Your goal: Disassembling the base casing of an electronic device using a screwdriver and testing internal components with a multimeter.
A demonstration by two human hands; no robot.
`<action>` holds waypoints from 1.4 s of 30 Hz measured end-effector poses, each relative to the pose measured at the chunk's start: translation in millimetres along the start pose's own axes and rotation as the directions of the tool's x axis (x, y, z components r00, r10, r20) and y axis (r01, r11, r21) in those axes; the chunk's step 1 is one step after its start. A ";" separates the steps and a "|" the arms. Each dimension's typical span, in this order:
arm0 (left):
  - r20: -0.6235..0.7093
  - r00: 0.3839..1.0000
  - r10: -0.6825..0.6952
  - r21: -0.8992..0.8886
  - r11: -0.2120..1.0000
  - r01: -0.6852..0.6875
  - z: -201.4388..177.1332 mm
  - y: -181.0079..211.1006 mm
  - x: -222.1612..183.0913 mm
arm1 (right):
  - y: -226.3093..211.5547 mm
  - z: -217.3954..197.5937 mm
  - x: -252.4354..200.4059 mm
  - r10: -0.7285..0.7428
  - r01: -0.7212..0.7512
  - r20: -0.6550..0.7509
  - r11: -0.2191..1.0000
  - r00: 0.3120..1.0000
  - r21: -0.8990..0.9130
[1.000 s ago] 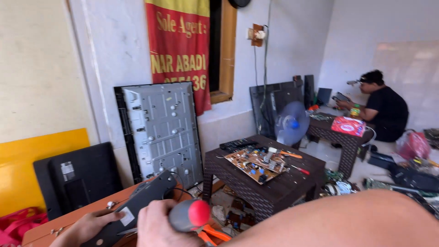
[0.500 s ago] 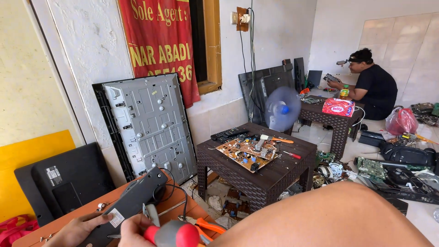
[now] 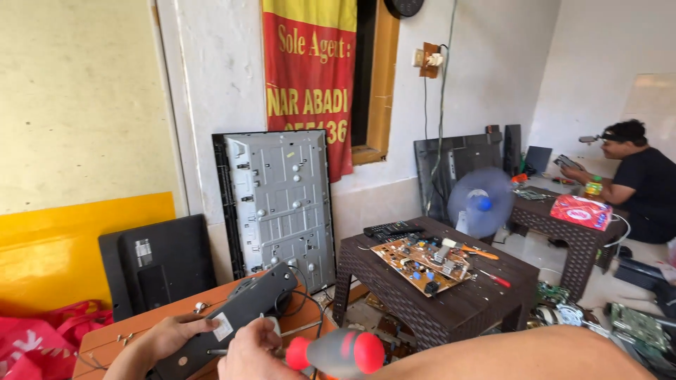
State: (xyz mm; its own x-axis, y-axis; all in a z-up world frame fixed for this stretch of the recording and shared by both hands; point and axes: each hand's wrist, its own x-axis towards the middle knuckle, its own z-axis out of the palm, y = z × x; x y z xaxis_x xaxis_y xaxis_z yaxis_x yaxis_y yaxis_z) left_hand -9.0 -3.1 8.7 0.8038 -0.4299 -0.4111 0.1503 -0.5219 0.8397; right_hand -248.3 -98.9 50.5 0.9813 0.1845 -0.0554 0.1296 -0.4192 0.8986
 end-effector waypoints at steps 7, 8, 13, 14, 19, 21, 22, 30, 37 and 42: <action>0.002 0.999 0.050 0.202 0.978 -0.050 -4.3 -1.5 13.2 | -25.3 44.8 17.3 0.270 -0.240 -0.525 0.963 0.807 0.126; 0.011 0.998 0.055 0.208 0.977 -0.056 -3.8 0.5 9.7 | -19.4 40.9 11.1 0.166 -0.126 -0.474 0.985 0.865 0.116; -0.034 0.997 0.075 0.164 0.984 -0.069 0.7 1.7 -11.7 | -13.3 34.2 -0.7 0.132 -0.034 -0.543 0.982 0.829 0.186; -0.017 0.989 0.150 0.238 0.961 -0.141 0.0 1.3 -9.8 | -16.9 39.0 1.1 0.213 -0.083 -0.548 0.964 0.809 0.252; -0.033 0.975 0.219 0.325 0.925 -0.197 0.2 -11.8 -1.3 | 21.2 25.8 -45.3 0.157 -0.060 -0.546 0.980 0.823 0.191; -0.017 0.974 0.227 0.330 0.921 -0.209 0.0 1.5 -17.7 | 47.6 27.8 -63.1 0.172 -0.145 -0.426 0.985 0.888 0.095; -0.043 0.982 0.184 0.320 0.934 -0.161 -5.0 -7.1 -17.4 | 51.4 31.1 -68.6 0.145 -0.104 -0.448 0.988 0.882 0.117; -0.071 0.768 0.636 0.713 0.571 -0.408 8.8 -8.8 -13.9 | 80.8 84.9 -127.9 0.358 -0.379 -0.439 0.925 0.824 0.044; 0.173 0.467 0.867 0.846 0.112 -0.521 50.3 15.6 -68.5 | 74.5 102.7 -157.4 0.428 -0.391 -0.415 0.903 0.802 0.176; 0.293 0.213 0.932 0.774 -0.101 -0.625 68.6 34.8 -62.9 | 71.2 134.6 -171.3 0.566 -0.469 -0.398 0.824 0.723 0.319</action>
State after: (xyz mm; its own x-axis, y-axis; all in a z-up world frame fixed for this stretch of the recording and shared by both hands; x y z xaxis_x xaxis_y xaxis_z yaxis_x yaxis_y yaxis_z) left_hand -93.7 -44.8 39.5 0.1420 -0.7940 0.5911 -0.9631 -0.2486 -0.1026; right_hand -388.0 -280.0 65.3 0.7257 0.2496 0.6411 -0.3080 -0.7154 0.6271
